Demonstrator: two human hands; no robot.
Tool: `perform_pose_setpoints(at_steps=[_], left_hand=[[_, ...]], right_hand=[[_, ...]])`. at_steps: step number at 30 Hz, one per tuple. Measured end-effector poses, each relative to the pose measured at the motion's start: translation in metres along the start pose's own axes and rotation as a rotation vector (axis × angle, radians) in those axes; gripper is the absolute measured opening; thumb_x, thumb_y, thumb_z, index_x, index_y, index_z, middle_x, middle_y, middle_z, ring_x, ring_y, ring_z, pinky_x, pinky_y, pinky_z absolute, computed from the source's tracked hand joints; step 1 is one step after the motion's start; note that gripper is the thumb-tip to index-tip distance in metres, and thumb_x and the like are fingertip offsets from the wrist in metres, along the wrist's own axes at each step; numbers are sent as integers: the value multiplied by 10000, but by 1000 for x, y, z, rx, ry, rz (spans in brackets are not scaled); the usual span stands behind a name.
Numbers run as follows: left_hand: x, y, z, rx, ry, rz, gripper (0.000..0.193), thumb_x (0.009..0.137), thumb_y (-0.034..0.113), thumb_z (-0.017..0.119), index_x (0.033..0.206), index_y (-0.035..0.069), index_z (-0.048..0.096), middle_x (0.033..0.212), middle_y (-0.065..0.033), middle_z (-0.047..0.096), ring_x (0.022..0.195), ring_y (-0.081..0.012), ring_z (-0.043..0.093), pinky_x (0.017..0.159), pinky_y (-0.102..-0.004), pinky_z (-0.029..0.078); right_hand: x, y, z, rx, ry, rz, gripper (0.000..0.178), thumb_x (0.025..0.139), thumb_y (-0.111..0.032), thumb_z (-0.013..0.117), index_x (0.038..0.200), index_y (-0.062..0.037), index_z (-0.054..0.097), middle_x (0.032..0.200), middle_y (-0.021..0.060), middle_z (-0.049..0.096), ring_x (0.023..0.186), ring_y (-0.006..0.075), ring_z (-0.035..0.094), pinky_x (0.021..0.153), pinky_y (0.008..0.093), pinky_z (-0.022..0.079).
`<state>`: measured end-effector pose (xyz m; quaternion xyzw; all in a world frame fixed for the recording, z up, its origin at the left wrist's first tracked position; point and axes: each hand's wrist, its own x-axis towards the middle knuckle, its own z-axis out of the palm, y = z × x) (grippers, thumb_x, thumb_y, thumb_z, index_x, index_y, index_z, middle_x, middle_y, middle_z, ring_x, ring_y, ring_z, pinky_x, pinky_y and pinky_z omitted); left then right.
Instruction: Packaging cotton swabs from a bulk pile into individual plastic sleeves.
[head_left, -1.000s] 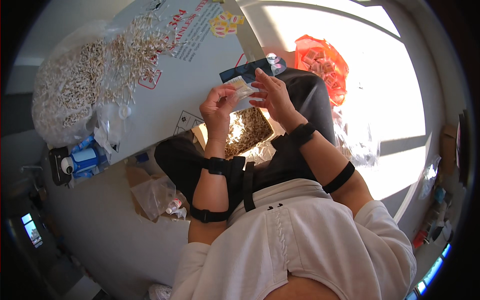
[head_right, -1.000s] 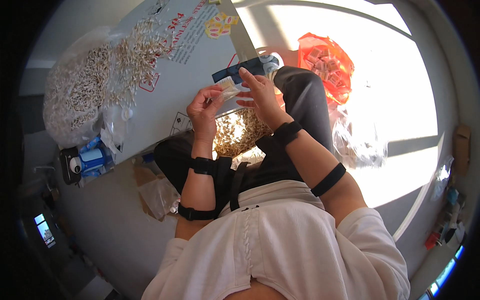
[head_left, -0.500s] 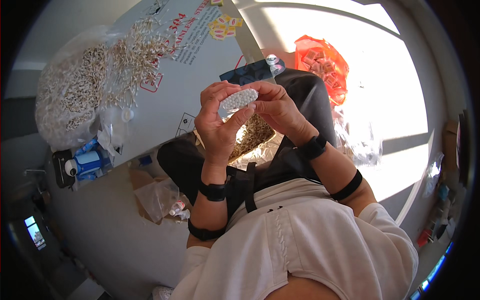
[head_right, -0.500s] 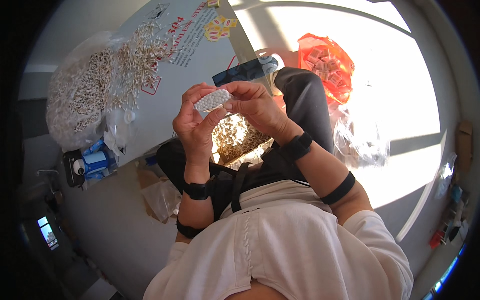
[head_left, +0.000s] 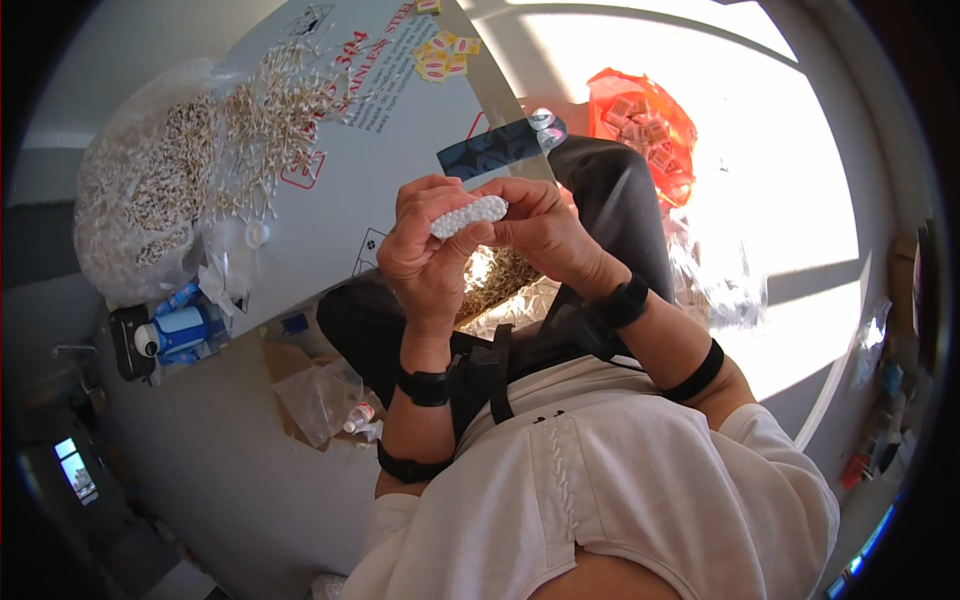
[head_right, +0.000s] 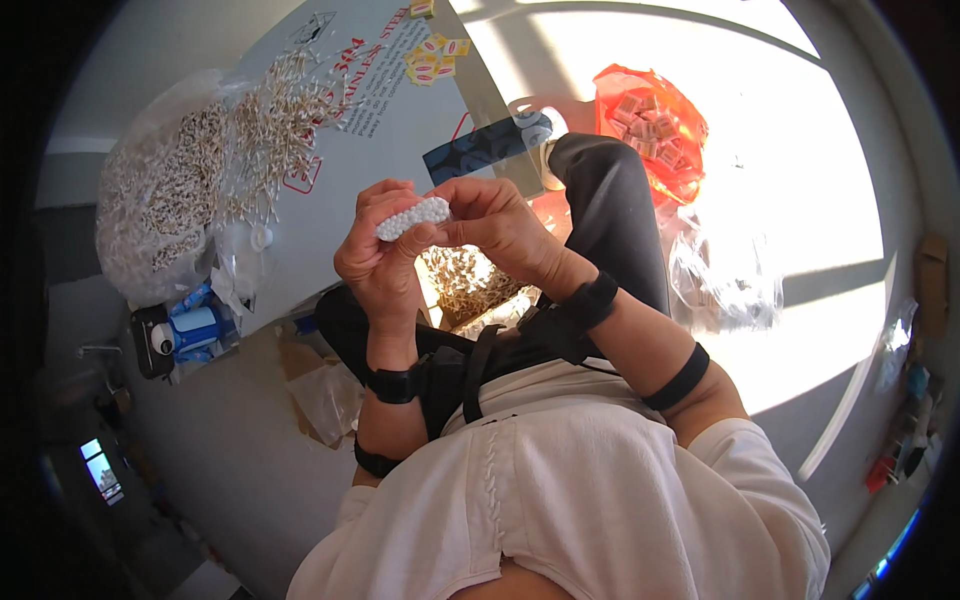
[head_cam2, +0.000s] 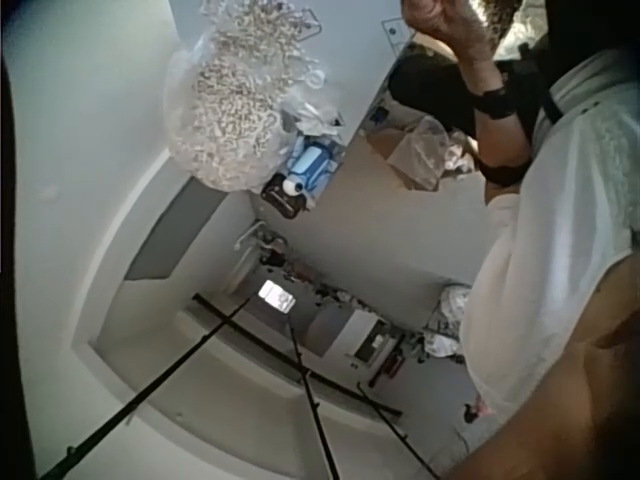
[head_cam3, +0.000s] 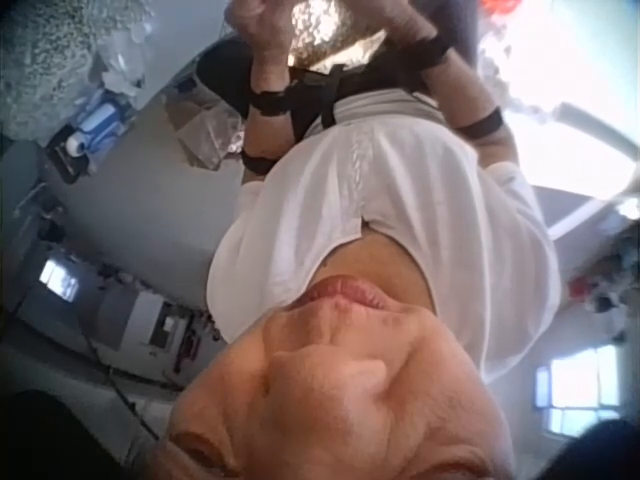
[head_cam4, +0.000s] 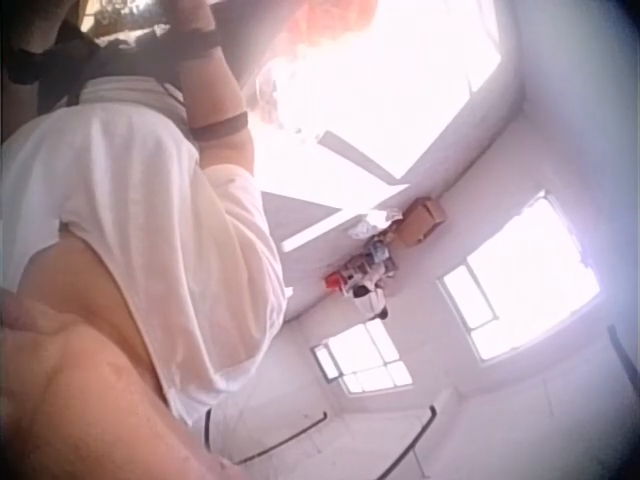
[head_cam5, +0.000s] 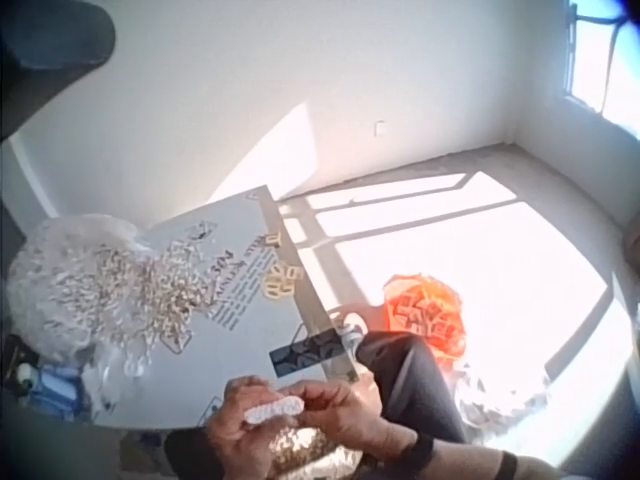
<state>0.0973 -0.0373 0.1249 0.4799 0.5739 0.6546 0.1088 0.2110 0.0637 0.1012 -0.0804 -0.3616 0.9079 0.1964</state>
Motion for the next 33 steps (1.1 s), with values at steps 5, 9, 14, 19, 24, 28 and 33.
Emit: perform_pose_setpoints(at_steps=[5,9,14,19,24,28,33], left_hand=[[9,8,0,-16,-28,4,299,699,176,820,921,47,666,943,-35,662,1054,-248,559,918,-361,458],[11,12,-3,79,-45,38,307,672,177,833,895,48,666,932,-36,655,1035,-251,563,907,-363,461],[9,13,-3,131,-78,46,291,669,166,831,874,41,666,912,-48,660,996,-259,579,883,-358,469],[12,12,0,89,-103,67,299,681,159,823,897,32,661,909,-53,655,977,-255,582,854,-348,477],[12,18,-7,106,-54,49,317,667,139,827,912,27,659,923,-53,635,962,-250,578,839,-343,474],[13,21,-15,228,-67,88,322,656,118,832,915,32,661,909,-53,624,923,-236,570,805,-340,475],[13,29,-16,183,-51,36,323,661,118,830,905,24,640,884,-59,610,839,-221,578,723,-320,481]], right_hand=[[-1,-6,3,-70,14,5,235,821,55,662,1051,14,633,979,35,658,926,101,619,840,245,512],[1,-5,3,-159,9,-24,239,818,61,659,1052,14,637,956,16,650,924,73,600,827,233,507],[-1,-7,9,-230,18,-6,220,810,45,679,1028,20,654,945,20,655,916,64,596,816,233,508],[-4,-6,5,-372,63,-56,254,799,44,690,1051,35,660,938,32,670,903,70,606,803,233,513],[-4,-16,8,-355,62,-100,293,778,40,707,1067,18,663,970,32,674,924,86,601,812,247,503],[-4,-29,19,-662,94,-301,338,740,-9,750,1070,-36,679,1023,35,675,981,147,591,858,308,479],[-5,-47,26,-972,-16,-519,365,698,-46,772,1052,-54,682,1009,62,670,958,225,591,847,333,471]])
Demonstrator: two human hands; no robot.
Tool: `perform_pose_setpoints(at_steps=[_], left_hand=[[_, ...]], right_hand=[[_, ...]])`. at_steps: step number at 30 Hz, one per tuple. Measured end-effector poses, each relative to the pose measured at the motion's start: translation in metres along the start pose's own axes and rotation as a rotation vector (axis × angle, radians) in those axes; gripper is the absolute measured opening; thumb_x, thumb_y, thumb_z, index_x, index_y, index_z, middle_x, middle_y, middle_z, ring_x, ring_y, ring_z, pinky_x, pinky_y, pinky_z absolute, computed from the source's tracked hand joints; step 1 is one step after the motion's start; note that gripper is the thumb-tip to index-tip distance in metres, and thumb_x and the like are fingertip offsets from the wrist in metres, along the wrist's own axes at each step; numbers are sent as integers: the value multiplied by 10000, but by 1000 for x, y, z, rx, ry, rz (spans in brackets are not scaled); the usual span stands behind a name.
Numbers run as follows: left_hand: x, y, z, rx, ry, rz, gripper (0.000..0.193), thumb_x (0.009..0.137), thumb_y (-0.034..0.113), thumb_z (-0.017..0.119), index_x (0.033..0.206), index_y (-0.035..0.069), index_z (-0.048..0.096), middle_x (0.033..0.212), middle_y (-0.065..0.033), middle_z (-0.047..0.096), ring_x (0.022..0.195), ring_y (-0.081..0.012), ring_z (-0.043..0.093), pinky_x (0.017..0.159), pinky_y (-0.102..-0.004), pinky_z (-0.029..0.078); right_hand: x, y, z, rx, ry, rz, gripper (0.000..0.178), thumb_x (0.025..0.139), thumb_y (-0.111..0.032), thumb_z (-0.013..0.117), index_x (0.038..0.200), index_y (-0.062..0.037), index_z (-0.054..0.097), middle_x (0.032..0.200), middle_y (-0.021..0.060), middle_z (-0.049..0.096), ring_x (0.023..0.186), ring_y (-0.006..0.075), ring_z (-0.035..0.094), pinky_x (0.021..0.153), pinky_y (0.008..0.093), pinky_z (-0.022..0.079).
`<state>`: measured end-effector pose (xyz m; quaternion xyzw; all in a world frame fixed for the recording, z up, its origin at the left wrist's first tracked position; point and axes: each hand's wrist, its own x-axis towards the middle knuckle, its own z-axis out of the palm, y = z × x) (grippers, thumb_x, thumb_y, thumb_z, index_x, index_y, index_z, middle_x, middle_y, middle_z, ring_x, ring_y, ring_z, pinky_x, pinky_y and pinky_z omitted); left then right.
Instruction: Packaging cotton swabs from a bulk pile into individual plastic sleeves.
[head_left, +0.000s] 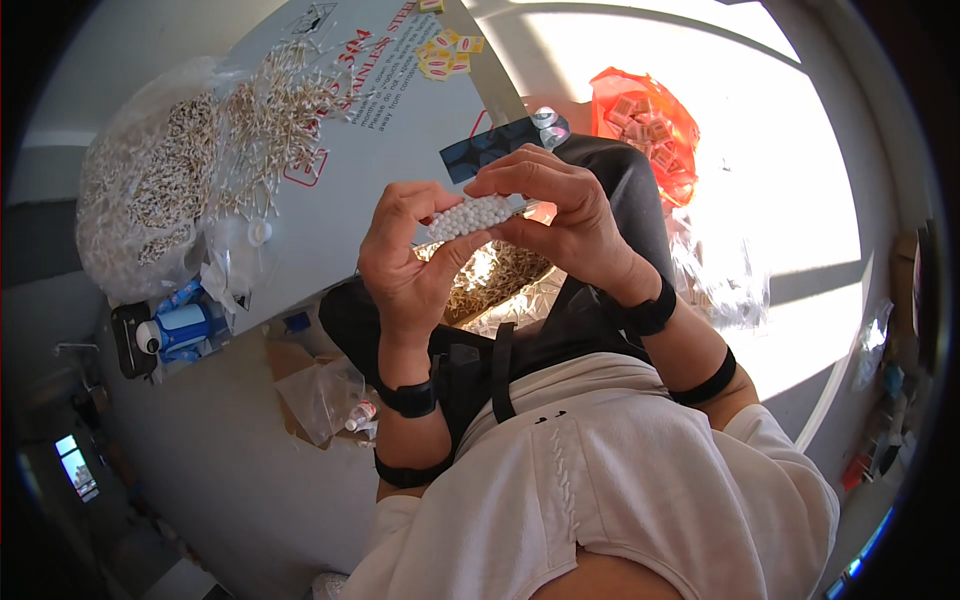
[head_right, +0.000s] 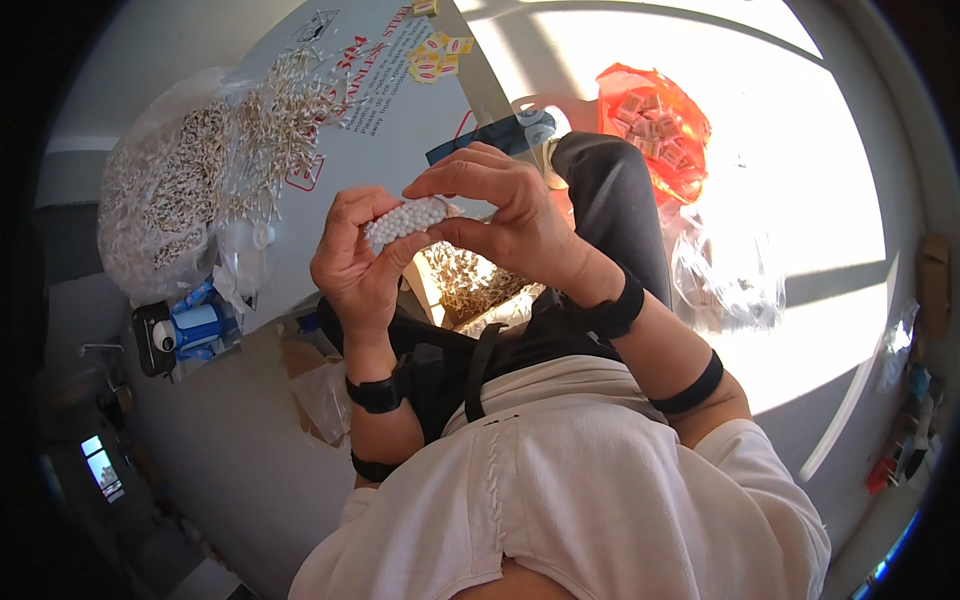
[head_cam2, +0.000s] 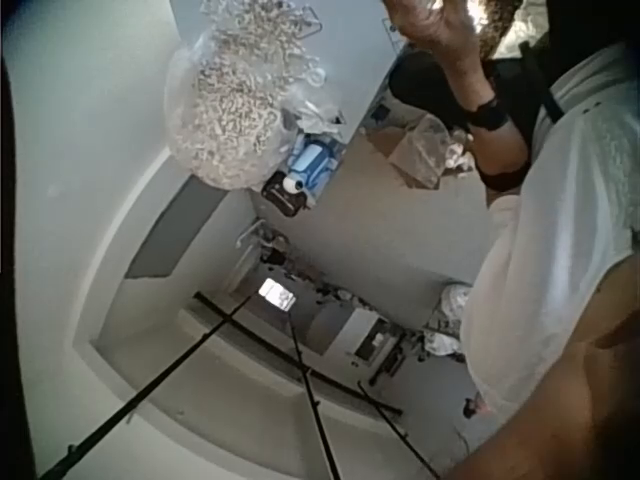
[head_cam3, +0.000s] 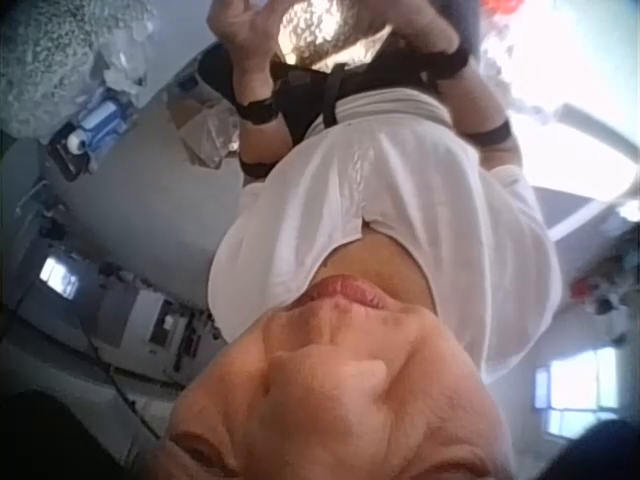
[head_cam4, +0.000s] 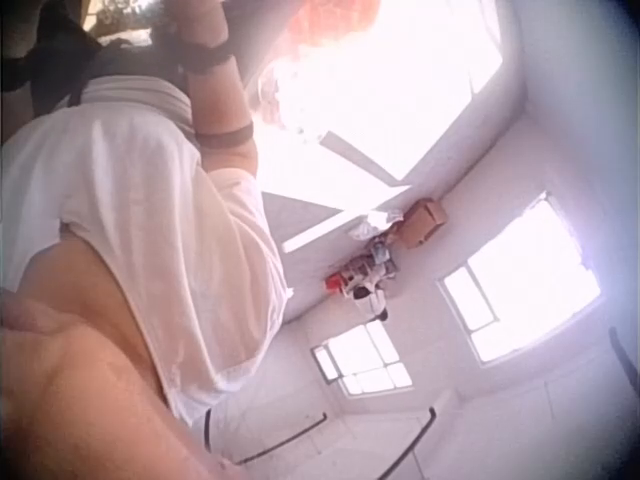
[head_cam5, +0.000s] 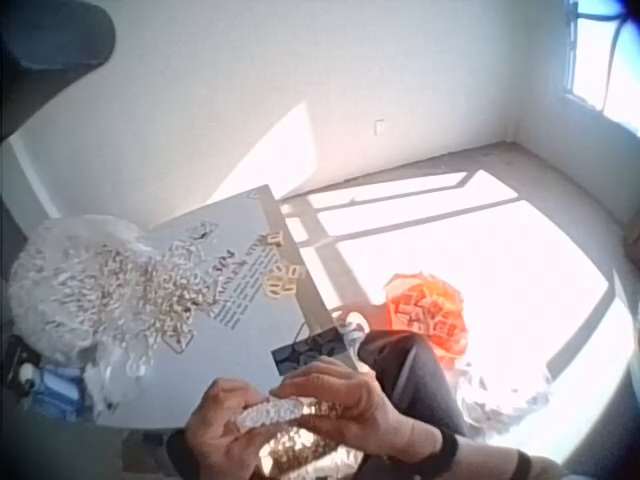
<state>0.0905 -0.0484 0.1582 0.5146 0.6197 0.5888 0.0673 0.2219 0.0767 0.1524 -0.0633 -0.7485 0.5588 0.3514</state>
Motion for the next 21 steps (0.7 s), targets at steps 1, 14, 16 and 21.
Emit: perform_pose_setpoints(at_steps=[1,14,16,21], left_hand=[[0,2,-1,-18,-6,-33,322,666,116,826,902,19,631,878,-63,607,812,-219,582,699,-314,482],[9,13,-9,73,-74,173,256,672,69,801,841,4,620,798,-82,613,757,-238,586,676,-316,479],[8,15,-9,68,-67,133,256,660,57,803,834,3,623,784,-79,613,758,-235,584,676,-316,477],[3,13,-5,61,-72,113,278,675,57,809,872,4,621,838,-75,612,778,-200,579,688,-285,469]], right_hand=[[1,-2,-1,-60,-19,-35,364,687,-53,776,1039,-48,680,989,75,668,930,242,593,830,332,472],[3,-11,-1,-59,-66,-92,249,716,-29,736,941,-10,632,882,84,633,803,256,594,693,330,481],[5,-19,-2,-11,-74,-60,236,722,-4,726,938,-7,630,881,83,637,784,248,609,659,311,489],[3,-12,-4,-42,-73,-72,257,716,13,727,956,-8,638,891,79,649,774,239,628,672,303,500]])
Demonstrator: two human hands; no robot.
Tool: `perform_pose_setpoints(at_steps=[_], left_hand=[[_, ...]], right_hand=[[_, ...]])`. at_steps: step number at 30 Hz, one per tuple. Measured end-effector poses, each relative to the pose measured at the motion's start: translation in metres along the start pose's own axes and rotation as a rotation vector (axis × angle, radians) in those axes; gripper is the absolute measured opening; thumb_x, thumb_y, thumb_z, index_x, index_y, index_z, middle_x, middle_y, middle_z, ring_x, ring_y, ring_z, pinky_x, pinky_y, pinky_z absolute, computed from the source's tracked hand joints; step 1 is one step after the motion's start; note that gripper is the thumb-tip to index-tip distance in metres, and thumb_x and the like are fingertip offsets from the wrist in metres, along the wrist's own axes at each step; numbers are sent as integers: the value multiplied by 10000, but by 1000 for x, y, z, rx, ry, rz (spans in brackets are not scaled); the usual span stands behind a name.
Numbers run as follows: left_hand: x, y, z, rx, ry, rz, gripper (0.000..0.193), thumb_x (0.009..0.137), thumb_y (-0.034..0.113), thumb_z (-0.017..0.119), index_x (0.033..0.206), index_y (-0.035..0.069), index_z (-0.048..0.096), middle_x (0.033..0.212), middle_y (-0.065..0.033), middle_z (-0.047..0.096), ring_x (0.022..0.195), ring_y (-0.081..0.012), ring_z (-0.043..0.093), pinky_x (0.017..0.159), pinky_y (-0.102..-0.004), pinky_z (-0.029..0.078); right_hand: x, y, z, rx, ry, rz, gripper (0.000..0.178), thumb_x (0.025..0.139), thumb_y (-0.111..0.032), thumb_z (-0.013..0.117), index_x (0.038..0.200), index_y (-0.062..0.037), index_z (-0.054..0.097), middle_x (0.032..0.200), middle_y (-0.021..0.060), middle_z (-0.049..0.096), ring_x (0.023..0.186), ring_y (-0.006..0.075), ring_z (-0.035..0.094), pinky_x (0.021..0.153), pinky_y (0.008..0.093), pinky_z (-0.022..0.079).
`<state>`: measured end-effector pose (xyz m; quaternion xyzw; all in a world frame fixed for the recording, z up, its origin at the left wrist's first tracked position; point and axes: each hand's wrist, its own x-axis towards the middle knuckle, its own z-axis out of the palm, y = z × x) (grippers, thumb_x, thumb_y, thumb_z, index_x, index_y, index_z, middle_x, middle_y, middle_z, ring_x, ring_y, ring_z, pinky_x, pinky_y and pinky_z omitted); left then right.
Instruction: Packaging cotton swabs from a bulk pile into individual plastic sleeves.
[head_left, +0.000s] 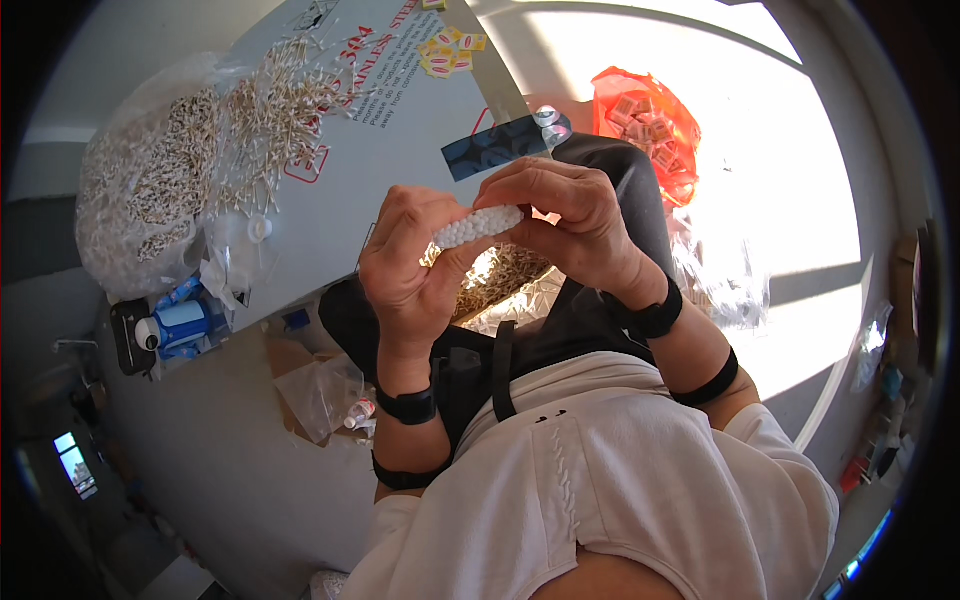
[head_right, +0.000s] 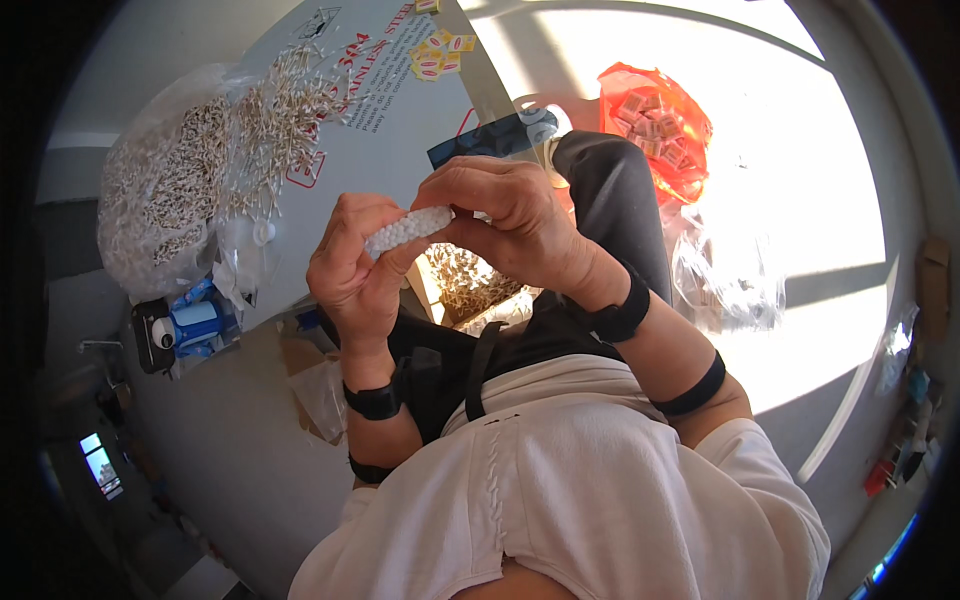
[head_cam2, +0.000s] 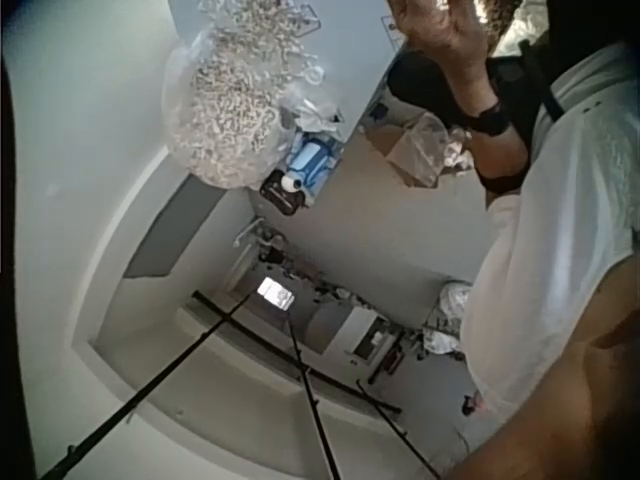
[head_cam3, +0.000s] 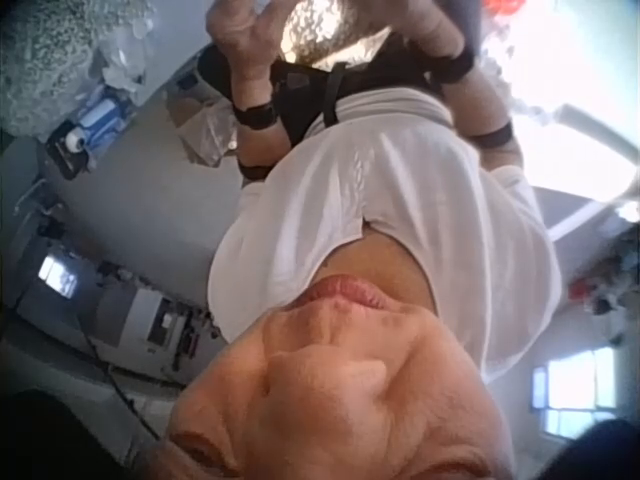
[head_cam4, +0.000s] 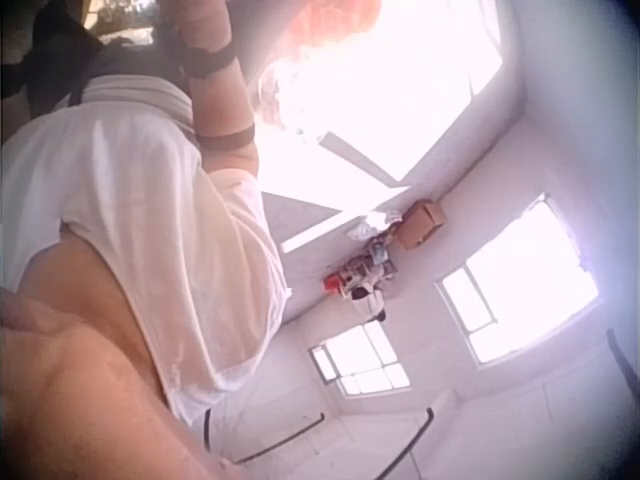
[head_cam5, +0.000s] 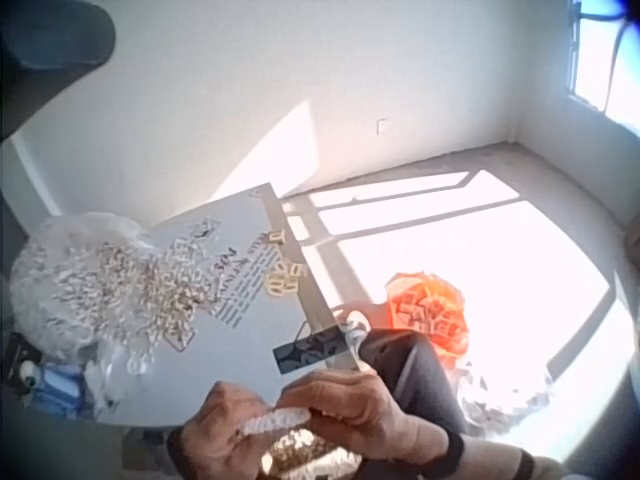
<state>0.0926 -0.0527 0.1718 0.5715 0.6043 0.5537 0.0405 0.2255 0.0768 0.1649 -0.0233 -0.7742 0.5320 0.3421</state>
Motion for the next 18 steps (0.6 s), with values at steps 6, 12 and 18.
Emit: perform_pose_setpoints(at_steps=[6,12,18], left_hand=[[0,3,1,-92,48,-61,267,691,37,800,891,4,627,887,-64,610,804,-172,579,704,-264,469],[4,2,-3,-25,33,9,245,684,36,793,875,13,640,871,-64,616,796,-191,594,693,-284,481],[3,3,-6,-52,-17,-25,241,712,46,773,908,6,640,877,-85,620,808,-209,600,715,-291,487]], right_hand=[[-1,-2,-1,-16,25,1,264,719,33,715,970,-5,642,924,82,660,792,225,642,694,293,503],[-2,-6,6,70,33,38,235,760,42,691,985,-2,641,943,100,660,828,214,650,720,289,507],[-7,-2,7,97,39,63,254,783,22,692,1027,-7,627,921,87,646,780,202,636,682,287,492]])
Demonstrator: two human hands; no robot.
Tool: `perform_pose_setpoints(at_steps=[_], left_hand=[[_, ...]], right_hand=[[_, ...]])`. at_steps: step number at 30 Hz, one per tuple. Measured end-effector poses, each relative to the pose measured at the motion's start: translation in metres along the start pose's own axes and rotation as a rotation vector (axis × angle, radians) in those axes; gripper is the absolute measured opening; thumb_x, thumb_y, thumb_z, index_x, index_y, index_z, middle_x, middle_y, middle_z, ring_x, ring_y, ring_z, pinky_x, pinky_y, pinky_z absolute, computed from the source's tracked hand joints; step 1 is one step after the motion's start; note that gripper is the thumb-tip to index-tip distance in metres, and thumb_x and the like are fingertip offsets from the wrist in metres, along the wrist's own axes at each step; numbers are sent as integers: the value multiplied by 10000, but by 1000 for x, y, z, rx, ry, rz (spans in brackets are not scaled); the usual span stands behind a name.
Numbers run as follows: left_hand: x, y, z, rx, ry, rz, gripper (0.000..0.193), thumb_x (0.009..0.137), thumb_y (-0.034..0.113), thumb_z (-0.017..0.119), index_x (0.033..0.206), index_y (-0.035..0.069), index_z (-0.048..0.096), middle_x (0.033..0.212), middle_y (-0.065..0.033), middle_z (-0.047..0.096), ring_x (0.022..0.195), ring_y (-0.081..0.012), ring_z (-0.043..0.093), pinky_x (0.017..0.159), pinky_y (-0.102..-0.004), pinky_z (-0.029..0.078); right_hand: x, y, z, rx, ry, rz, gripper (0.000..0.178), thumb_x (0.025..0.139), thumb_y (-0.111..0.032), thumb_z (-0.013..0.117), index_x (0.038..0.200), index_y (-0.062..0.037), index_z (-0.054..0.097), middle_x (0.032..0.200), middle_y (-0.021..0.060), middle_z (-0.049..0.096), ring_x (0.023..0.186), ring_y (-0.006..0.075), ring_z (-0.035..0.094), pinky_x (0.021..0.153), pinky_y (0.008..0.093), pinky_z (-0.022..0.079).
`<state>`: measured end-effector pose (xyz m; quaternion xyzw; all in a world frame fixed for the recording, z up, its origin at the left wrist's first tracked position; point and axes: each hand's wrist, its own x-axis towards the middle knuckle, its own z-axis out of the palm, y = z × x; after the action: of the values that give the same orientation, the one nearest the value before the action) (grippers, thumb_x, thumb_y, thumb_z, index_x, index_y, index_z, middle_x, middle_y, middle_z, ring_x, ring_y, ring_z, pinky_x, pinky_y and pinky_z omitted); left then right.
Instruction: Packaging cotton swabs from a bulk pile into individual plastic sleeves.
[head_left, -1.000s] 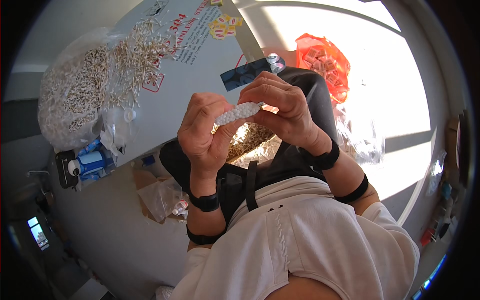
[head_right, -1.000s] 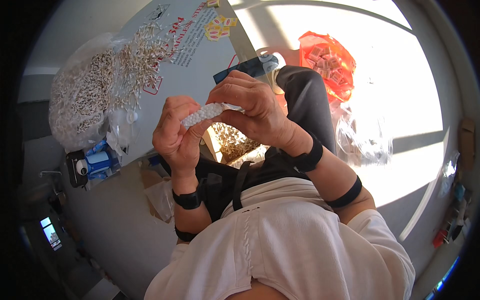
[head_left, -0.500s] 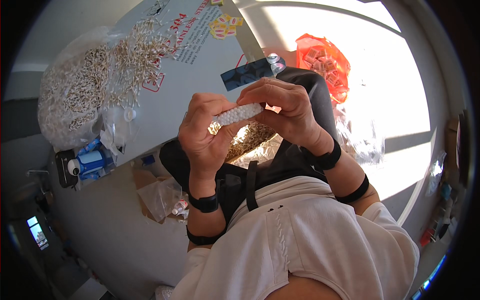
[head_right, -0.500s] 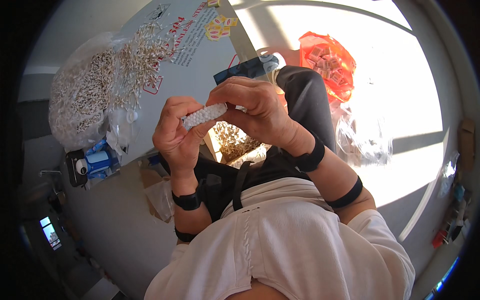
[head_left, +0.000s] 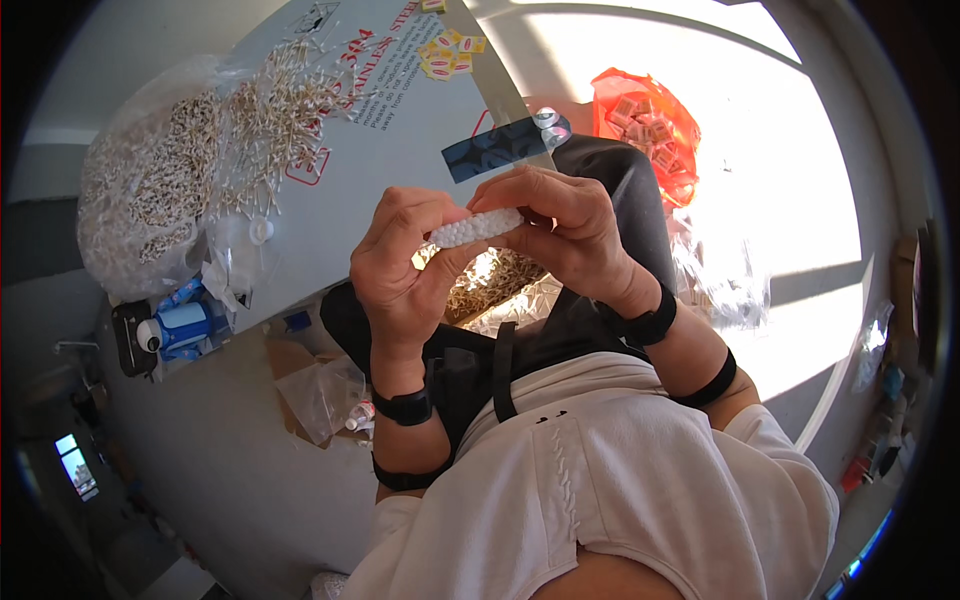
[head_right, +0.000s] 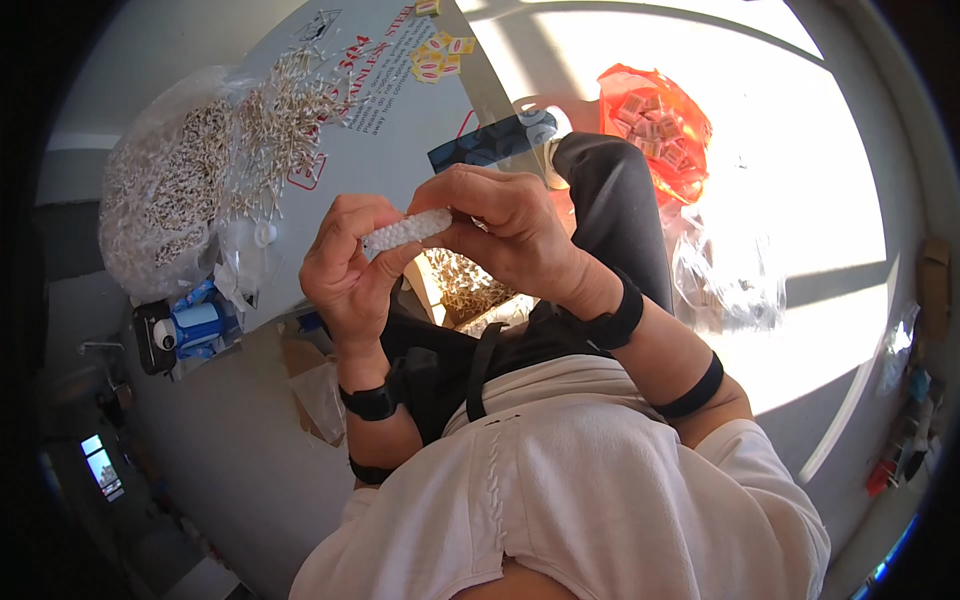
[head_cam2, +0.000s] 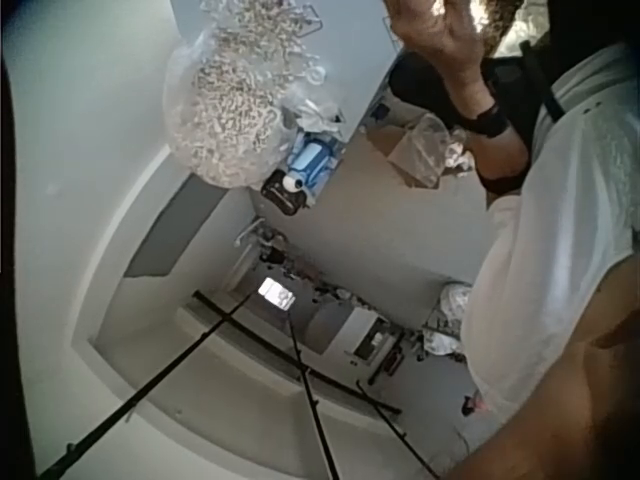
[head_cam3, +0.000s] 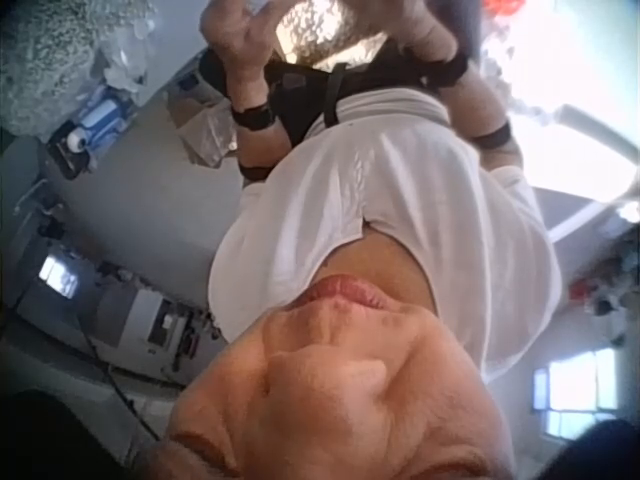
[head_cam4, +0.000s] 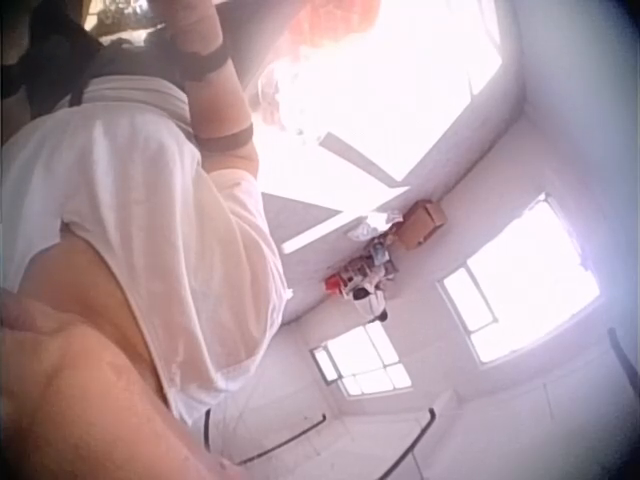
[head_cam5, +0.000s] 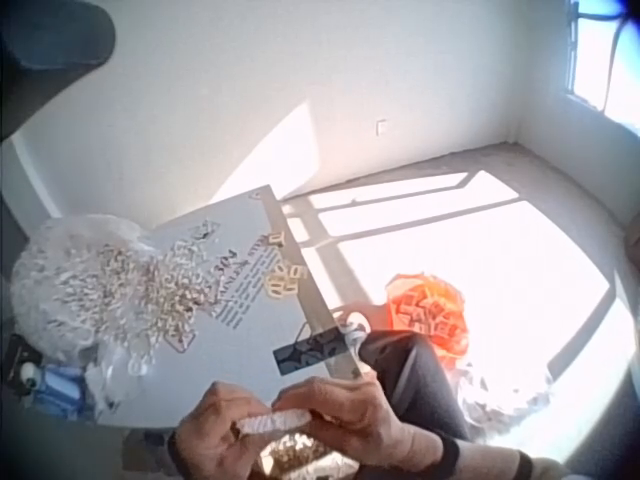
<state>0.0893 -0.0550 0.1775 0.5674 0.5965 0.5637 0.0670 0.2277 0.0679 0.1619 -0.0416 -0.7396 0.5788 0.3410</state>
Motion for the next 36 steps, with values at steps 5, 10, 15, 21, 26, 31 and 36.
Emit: perform_pose_setpoints(at_steps=[5,10,15,21,26,31,36], left_hand=[[-1,0,-2,-14,24,-65,227,743,43,748,932,-4,631,887,-98,624,815,-222,604,735,-297,493],[1,-2,-2,106,6,46,226,758,42,736,954,3,630,900,-86,632,802,-202,598,700,-289,491],[0,-1,-4,52,2,-22,231,745,29,743,942,6,623,894,-83,629,786,-192,590,643,-276,484],[2,-1,-1,134,0,20,236,735,12,744,931,4,613,882,-84,622,789,-188,586,633,-278,485],[0,-4,4,180,29,85,227,748,3,731,940,6,611,881,-86,618,800,-190,586,646,-280,489],[-3,-6,5,74,16,-70,238,766,-28,715,978,10,613,933,-102,648,823,-195,617,680,-290,507],[-9,-11,11,5,60,-121,248,761,-53,708,985,7,620,977,-118,663,866,-207,644,726,-289,521]], right_hand=[[3,-3,0,48,15,122,255,778,-28,720,1005,-11,605,858,72,617,714,206,608,631,284,466],[11,-1,0,-230,20,-190,276,746,-94,744,978,-25,611,860,87,614,758,281,610,659,329,478],[12,-1,-2,-269,10,-189,241,746,-76,726,942,-25,596,870,98,617,783,314,607,677,361,487],[11,0,-1,-289,12,-176,257,739,-72,728,953,-29,593,885,97,624,815,318,616,708,372,499],[11,6,-1,-323,7,-248,297,739,-69,738,999,-26,601,892,102,624,789,316,620,681,358,501],[6,4,3,-119,50,-24,288,785,-44,718,1050,-7,612,903,99,621,714,221,633,621,286,488],[3,3,10,59,76,126,249,814,-10,688,1055,6,626,902,64,622,752,120,621,650,243,497]])
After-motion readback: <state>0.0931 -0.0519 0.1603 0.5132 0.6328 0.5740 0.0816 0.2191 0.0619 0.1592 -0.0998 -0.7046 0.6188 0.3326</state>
